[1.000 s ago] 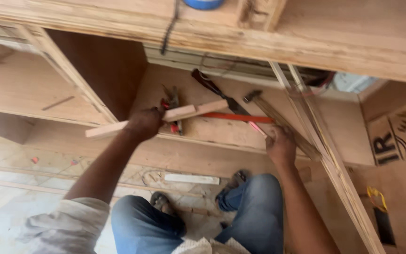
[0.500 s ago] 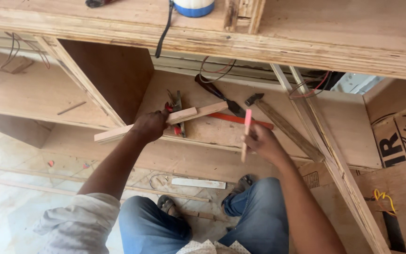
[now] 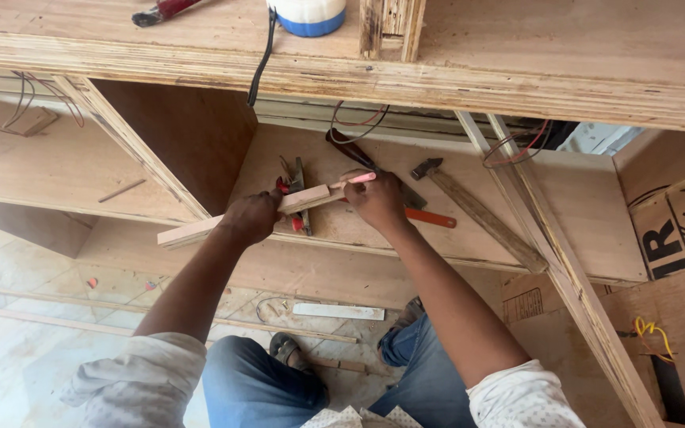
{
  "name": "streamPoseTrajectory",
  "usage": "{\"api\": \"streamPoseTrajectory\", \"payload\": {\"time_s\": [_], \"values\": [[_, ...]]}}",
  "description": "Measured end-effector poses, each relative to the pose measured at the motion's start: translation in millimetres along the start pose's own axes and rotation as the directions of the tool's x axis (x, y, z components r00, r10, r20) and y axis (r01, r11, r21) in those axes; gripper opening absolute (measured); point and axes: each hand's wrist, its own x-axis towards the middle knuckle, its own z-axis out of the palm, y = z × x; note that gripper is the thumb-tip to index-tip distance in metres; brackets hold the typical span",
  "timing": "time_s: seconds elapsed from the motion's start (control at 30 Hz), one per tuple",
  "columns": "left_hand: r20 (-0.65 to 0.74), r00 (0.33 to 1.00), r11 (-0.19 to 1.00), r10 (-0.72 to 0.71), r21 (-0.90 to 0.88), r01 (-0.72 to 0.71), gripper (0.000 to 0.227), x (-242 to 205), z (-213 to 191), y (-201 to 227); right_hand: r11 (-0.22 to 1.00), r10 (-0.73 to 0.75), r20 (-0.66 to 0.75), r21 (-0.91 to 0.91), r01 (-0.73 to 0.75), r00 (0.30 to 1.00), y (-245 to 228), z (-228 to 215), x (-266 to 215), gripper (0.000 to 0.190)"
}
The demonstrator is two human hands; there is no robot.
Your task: The person saws through a thin wooden strip with a hand saw, then handles and aligns two small wooden blocks before continuing to saw the strip.
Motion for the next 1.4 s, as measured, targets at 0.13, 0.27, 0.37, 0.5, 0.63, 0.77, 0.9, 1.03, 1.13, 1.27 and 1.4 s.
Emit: {"api": "streamPoseTrajectory", "payload": {"time_s": [0.13, 0.27, 0.37, 0.5, 0.63, 0.77, 0.9, 1.03, 1.13, 1.27, 1.4], "values": [[0.018, 1.0, 1.0, -0.007, 0.015, 0.007, 0.032, 0.2, -0.8, 0.9, 0.992, 0.082, 0.118, 0.09, -0.093, 0.99, -5.6, -5.0, 0.2, 0.016], [-0.008, 1.0, 1.0, 0.006, 0.006, -0.006, 0.034, -0.2, 0.1, 0.4, 0.988, 0.153, 0.16, -0.038, -0.149, 0.975, -7.9, -12.7, 5.8, 0.014], [-0.021, 1.0, 1.0, 0.013, -0.001, -0.013, 0.033, -3.2, 1.8, -0.2, 0.994, 0.072, 0.042, -0.082, -0.068, 0.997, -10.5, -11.6, 5.6, 0.015], [-0.017, 1.0, 1.0, 0.009, 0.01, -0.009, 0.033, -1.3, 1.7, 0.0, 0.999, -0.049, -0.013, -0.019, 0.048, 0.999, -11.5, -7.5, 2.8, 0.016], [-0.033, 0.999, 1.0, 0.02, 0.015, -0.019, 0.034, -0.1, 3.2, -1.2, 0.991, 0.132, 0.127, -0.043, -0.128, 0.983, -7.2, -7.1, 1.7, 0.018], [-0.002, 1.0, 0.999, 0.001, 0.035, -0.001, 0.032, 0.3, 3.4, -2.2, 0.982, 0.159, 0.073, -0.113, -0.151, 0.985, -5.3, -7.1, 2.4, 0.018], [0.004, 1.0, 1.0, -0.012, 0.028, 0.012, 0.033, 1.0, 1.7, 0.3, 0.998, -0.053, -0.001, -0.017, 0.053, 0.999, -9.2, -5.9, 1.8, 0.017], [0.01, 1.0, 0.999, -0.016, 0.03, 0.015, 0.035, 0.0, -1.8, 3.2, 0.998, 0.055, 0.087, 0.006, -0.056, 0.995, -14.5, -8.6, 2.6, 0.017], [0.011, 1.0, 0.999, -0.027, 0.023, 0.026, 0.033, -1.8, -4.5, 5.0, 0.967, 0.236, 0.138, -0.13, -0.218, 0.962, -17.8, -11.2, 5.0, 0.02], [0.004, 1.0, 0.999, -0.025, 0.026, 0.025, 0.033, -2.8, -6.5, 7.2, 0.998, -0.036, -0.002, -0.052, 0.036, 0.999, -19.9, -12.5, 4.7, 0.019], [0.006, 0.999, 0.999, -0.036, 0.031, 0.036, 0.034, -0.7, -3.4, 5.4, 0.936, 0.351, 0.278, -0.121, -0.33, 0.894, -15.0, -11.0, 1.1, 0.037]]}}
